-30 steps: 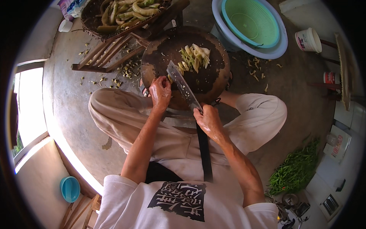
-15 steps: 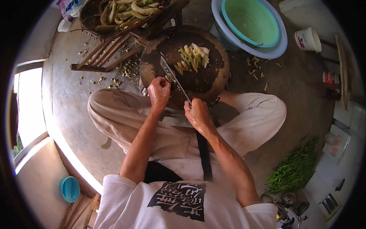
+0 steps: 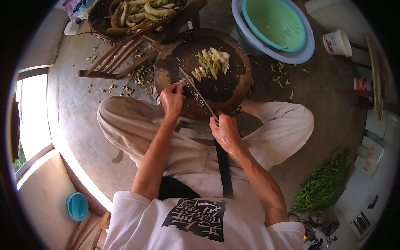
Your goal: The recorder uses a large knife to slice and peel bamboo shoots on a wooden block.
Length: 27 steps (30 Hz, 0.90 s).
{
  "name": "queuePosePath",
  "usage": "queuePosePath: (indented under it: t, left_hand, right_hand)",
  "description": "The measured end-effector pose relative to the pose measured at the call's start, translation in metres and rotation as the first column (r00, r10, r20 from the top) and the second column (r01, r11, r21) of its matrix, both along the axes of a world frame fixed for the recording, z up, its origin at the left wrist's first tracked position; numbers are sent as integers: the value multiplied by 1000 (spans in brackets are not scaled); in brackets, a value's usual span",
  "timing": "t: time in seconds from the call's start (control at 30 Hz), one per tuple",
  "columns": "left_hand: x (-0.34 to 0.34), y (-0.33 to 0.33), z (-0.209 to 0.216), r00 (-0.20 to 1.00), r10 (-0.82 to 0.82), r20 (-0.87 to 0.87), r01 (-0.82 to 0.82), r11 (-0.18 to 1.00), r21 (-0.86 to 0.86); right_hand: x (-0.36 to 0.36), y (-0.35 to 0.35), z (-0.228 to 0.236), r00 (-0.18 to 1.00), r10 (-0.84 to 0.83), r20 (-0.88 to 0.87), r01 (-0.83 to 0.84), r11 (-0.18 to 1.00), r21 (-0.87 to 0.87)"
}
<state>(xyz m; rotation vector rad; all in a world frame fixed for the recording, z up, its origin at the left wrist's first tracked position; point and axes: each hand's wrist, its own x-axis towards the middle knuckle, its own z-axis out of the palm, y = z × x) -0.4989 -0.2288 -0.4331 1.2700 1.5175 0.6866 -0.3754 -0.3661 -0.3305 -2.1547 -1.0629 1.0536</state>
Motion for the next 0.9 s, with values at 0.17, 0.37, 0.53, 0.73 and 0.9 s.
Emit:
queuePosePath:
  t: [0.17, 0.37, 0.53, 0.73, 0.9]
  left_hand:
    - [-2, 6, -16, 988, -42, -149, 49, 998, 43]
    - [-3, 4, -15, 971, -82, -224, 108, 989, 106]
    - [0, 0, -12, 939, -107, -325, 182, 961, 210]
    - [-4, 2, -17, 983, -106, -151, 124, 986, 112]
    - [-27, 29, 16, 969, -130, -209, 187, 941, 283]
  right_hand:
    - [-3, -4, -5, 1000, 16, 25, -14, 998, -59]
    - [-8, 2, -13, 1000, -17, -21, 16, 998, -63]
    - [-18, 21, -43, 979, 28, 200, -27, 1000, -9]
    - [3, 14, -48, 995, -88, 37, 85, 994, 72]
    - [17, 12, -11, 998, -36, -43, 38, 998, 47]
